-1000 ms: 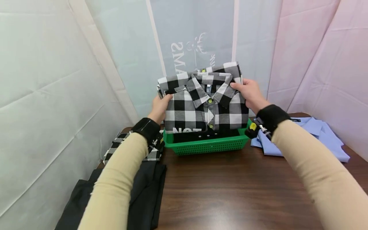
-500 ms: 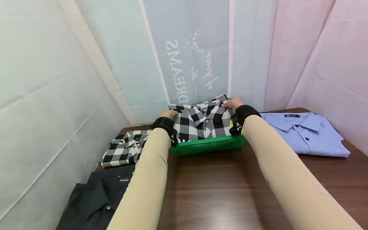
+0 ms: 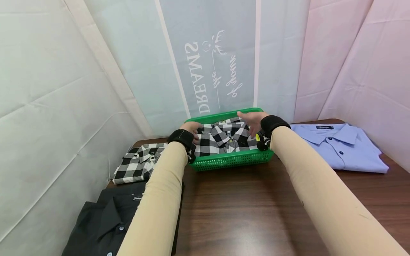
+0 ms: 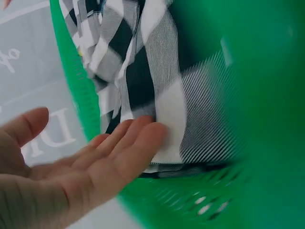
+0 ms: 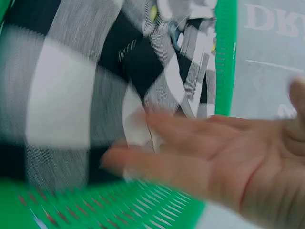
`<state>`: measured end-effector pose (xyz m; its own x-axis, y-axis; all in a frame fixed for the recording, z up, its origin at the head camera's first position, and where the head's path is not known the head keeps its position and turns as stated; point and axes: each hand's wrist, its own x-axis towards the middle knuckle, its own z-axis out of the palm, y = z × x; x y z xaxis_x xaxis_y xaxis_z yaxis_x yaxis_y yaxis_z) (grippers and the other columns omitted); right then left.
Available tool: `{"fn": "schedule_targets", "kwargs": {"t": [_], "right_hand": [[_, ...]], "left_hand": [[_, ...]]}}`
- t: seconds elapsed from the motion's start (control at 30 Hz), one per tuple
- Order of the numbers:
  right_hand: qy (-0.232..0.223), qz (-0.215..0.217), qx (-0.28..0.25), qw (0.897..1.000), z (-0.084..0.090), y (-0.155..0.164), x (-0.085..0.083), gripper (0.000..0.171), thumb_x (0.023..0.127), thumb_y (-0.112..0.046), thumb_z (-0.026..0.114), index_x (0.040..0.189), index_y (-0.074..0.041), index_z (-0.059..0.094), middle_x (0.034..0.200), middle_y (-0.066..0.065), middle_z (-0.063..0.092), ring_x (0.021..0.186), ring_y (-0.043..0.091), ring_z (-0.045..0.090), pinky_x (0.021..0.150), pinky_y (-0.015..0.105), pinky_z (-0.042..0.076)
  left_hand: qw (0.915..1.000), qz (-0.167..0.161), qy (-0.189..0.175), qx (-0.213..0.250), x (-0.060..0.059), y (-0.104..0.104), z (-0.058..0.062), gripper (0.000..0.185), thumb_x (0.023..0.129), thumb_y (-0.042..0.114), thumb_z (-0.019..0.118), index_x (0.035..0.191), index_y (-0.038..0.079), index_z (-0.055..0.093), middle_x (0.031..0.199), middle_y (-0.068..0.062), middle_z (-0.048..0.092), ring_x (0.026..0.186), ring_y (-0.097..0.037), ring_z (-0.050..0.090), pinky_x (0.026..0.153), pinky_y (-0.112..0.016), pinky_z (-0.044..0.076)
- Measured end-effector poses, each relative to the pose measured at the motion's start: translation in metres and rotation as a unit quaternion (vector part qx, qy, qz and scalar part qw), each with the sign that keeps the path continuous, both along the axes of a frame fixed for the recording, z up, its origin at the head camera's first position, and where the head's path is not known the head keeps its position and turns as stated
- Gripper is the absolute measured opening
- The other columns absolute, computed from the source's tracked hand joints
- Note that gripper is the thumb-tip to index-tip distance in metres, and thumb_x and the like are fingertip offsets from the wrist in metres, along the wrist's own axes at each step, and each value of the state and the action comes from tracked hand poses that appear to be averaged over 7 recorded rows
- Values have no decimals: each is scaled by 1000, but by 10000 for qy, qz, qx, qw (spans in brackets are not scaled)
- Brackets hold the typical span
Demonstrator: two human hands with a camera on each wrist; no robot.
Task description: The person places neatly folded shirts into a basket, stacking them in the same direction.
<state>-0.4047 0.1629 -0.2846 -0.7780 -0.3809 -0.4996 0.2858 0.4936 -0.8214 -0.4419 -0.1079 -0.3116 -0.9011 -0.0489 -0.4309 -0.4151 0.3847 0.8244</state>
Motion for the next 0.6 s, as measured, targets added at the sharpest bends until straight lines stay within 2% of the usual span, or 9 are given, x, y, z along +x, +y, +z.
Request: {"fn": "schedule_targets", "kwargs": {"t": [0.03,0.07,0.13,0.23,0.3,0.37,0.4,0.5,0.6], "right_hand": [[-292,338,-95,9990,2,0,5,92,89,-65,26,141,-9,-25,146,30,-16,130,55,11,97,52,36],[-442,529,-156,9975,2,1,6,92,89,-65,26,140,-12,-29,144,27,-25,129,56,3,100,54,33],[-639,596,-357,9955,-12,8,-15,94,87,-66,34,140,-20,-28,145,21,-29,130,56,-1,101,58,30],[-406,391,-355,9978,-8,12,-16,95,88,-65,32,142,-11,-23,148,27,-12,131,52,16,99,59,31],[190,35,-459,9988,2,14,-9,90,91,-59,34,145,-1,-7,146,31,15,126,42,36,97,53,37],[1185,-417,-449,9911,27,15,14,73,97,-46,32,142,8,13,119,29,50,101,27,59,91,42,46],[1679,-672,-552,9820,34,20,18,66,98,-41,36,138,9,24,103,20,59,85,19,62,82,35,51],[2880,-1370,-556,9462,50,45,34,39,98,-18,40,124,11,41,68,-7,54,55,3,51,59,19,50],[3499,-1543,-61,9240,51,90,49,35,95,-8,43,122,14,41,66,-13,54,54,-1,51,54,17,49]], "left_hand": [[9979,-13,-422,494,33,5,21,58,95,24,49,142,1,25,137,-26,37,109,-37,53,90,-42,46],[9945,-76,-783,695,52,9,34,63,96,28,46,145,2,17,144,-26,27,122,-38,43,101,-45,37],[9886,-176,-1132,981,64,13,42,68,97,33,43,147,5,8,150,-24,12,136,-39,18,110,-49,19],[9852,-259,-1213,1179,56,14,42,68,97,34,42,147,4,7,151,-22,9,137,-39,13,111,-50,17],[9875,-451,-889,1218,55,14,46,63,98,31,40,147,4,10,150,-20,15,136,-39,19,109,-49,21],[9874,-796,-335,1324,58,9,55,57,99,26,39,146,3,16,147,-20,25,132,-40,29,107,-48,28],[9851,-1042,1,1370,62,6,60,54,100,25,38,145,3,18,145,-19,29,129,-39,33,106,-47,31],[9726,-1716,981,1227,77,-10,73,47,100,24,37,142,5,28,138,-19,41,121,-35,45,100,-43,39],[9632,-2076,1595,604,95,-37,75,44,99,26,41,138,6,36,131,-16,49,112,-31,54,93,-38,46]]}}
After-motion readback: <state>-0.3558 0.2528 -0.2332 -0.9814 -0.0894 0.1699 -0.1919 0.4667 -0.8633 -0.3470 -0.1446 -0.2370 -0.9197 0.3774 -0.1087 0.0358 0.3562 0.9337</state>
